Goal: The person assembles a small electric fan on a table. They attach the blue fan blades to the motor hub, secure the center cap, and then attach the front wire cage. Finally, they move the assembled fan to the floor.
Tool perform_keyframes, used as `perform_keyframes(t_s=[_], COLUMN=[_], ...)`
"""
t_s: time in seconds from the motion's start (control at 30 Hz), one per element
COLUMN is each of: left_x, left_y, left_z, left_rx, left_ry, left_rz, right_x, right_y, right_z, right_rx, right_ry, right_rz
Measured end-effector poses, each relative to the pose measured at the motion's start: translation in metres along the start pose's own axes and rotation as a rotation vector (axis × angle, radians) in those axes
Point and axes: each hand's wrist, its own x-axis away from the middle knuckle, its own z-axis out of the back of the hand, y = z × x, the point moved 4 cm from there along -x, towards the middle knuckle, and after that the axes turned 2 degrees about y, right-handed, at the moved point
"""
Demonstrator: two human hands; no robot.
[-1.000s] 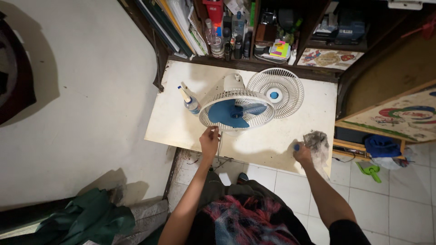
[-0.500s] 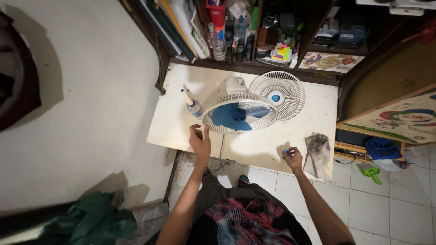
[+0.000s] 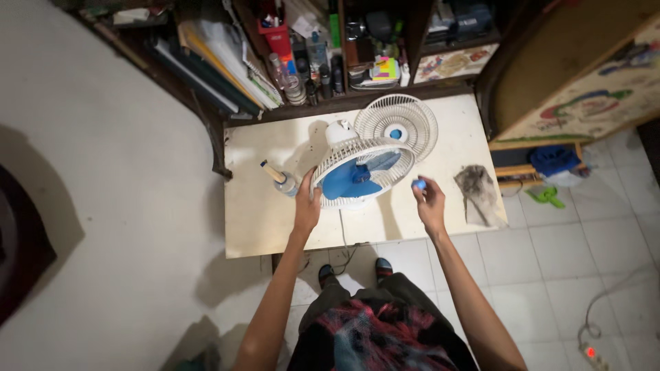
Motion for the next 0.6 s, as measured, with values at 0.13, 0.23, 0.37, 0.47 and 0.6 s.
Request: perform_keyframes(t_s=[0.13, 0.23, 0.37, 0.47, 0.6], left_x=[-0.015, -0.022, -0.031, -0.037, -0.041], left_y=[0.009, 0.021, 0.029, 0.033, 0.031], left_z=[-0.004, -0.003, -0.001, 0.001, 0.001], left_rx=[-0.002, -0.042, -0.011, -0.021, 0.035], left_ry=[-0.040, -0.014, 0.006, 0.038, 0.028], left_rz=[-0.018, 0.034, 0.061, 0.039, 0.082], right_x=[0.006, 0.032, 0.066, 0.067, 0.065], right_y=[0.052, 0.114, 0.152, 0.161, 0.176], right_z=[-0.011, -0.026, -0.069, -0.106, -0.122], right_rx=[0.035, 0.085, 0.609, 0.809, 0.963], right_ry=[0.136, 0.121, -0.206, -0.378, -0.463], right_rz=[-0.107, -0.246, -0.226, -0.104, -0.300])
